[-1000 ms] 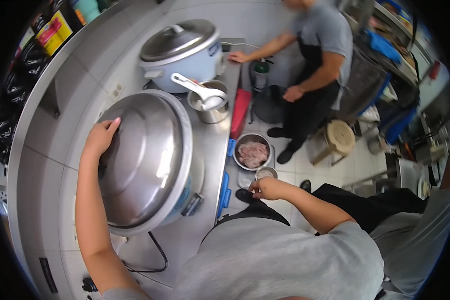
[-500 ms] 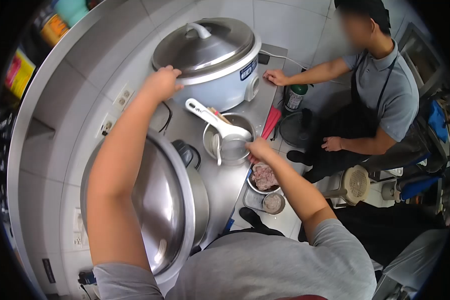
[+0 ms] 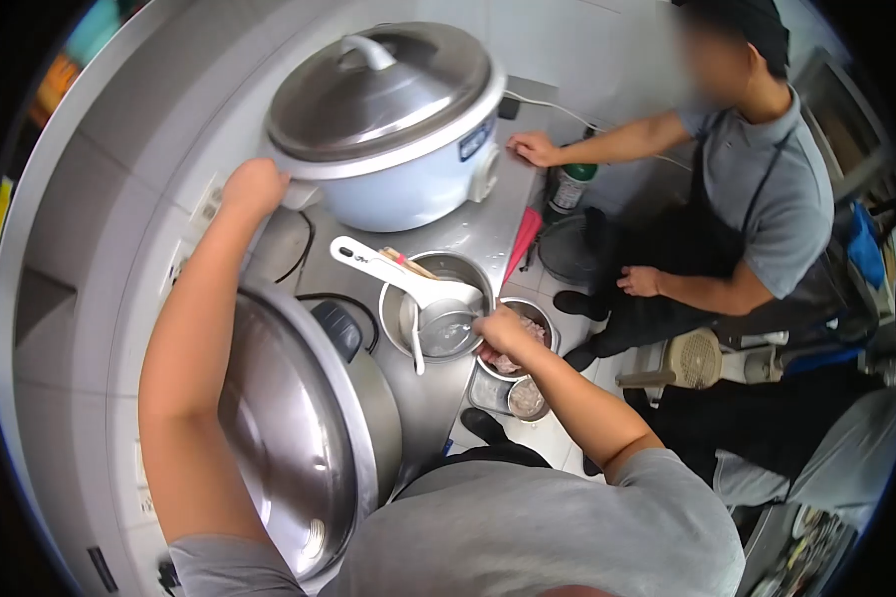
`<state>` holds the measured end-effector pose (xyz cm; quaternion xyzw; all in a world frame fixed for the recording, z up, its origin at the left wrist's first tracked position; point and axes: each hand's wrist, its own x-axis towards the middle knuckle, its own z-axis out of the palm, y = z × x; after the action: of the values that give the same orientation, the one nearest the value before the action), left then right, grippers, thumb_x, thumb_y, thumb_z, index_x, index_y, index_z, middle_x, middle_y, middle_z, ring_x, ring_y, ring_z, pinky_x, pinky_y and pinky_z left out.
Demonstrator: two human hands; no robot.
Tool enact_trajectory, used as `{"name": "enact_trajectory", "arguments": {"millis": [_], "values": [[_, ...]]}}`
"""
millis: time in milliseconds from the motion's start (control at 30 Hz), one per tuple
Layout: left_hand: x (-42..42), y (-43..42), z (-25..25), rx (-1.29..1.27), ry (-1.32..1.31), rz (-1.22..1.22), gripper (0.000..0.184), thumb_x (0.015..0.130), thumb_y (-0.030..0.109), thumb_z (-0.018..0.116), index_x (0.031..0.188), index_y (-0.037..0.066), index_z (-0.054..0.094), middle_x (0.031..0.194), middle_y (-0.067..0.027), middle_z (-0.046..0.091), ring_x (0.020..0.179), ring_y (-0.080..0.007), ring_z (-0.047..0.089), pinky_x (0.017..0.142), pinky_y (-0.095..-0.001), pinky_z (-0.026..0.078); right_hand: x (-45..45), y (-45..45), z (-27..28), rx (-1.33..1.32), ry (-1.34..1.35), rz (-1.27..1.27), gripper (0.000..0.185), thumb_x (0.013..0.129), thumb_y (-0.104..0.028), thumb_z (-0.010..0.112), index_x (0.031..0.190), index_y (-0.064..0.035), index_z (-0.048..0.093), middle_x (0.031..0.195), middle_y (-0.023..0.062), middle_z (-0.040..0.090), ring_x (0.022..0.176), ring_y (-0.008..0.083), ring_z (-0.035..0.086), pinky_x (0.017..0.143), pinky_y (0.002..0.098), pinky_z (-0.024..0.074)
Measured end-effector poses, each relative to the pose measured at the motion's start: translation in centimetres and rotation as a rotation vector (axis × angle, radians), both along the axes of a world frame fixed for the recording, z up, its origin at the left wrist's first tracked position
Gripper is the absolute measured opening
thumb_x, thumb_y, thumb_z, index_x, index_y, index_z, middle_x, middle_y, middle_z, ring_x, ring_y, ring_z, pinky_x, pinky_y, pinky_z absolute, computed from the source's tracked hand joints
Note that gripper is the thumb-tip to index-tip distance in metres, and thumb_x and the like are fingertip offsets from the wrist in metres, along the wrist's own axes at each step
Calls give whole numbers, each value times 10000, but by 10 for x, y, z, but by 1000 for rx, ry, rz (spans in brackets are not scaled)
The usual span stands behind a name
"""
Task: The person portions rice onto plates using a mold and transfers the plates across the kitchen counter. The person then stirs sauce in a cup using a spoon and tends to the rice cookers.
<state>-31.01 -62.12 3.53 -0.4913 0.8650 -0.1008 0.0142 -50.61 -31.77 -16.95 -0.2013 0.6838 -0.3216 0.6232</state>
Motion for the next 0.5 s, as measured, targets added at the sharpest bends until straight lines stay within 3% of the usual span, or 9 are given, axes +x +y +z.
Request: {"name": "enact_trajectory", "arguments": {"millis": [67,200,367,467,500], "values": [[7,-11,-8,36,-174,113,321,836,282,550,901,-21,633,954,-202,643,894,-365,613,762,-448,483,1,5,7,-59,86,-48,555,760,-107,531,1211,95,276,590,152,588,420,230,578,341,345,480],[-23,21,37,408,-173,300,317,802,278,612,874,-30,627,890,-191,651,824,-331,624,752,-424,481,-13,-4,3,-36,28,97,566,766,-101,523,1220,88,245,586,156,585,400,235,568,329,358,483],[-14,97,86,278,158,-115,273,834,258,613,876,-11,603,648,-107,555,602,-198,518,595,-324,417,-15,-4,-2,-25,-23,106,556,770,-76,511,1231,69,238,594,180,590,406,270,576,344,384,500],[0,168,126,334,275,-186,228,815,209,631,893,-1,591,663,-76,516,602,-172,485,579,-307,403,-11,-5,-18,-26,-69,22,593,771,-69,509,1260,61,199,596,191,590,410,273,579,349,389,504],[12,187,135,329,329,-255,223,803,194,641,901,1,589,682,-71,517,610,-167,484,578,-303,401,-10,-3,-12,-24,-87,-16,485,774,-66,507,1185,109,320,596,207,587,419,280,586,356,391,509]]}}
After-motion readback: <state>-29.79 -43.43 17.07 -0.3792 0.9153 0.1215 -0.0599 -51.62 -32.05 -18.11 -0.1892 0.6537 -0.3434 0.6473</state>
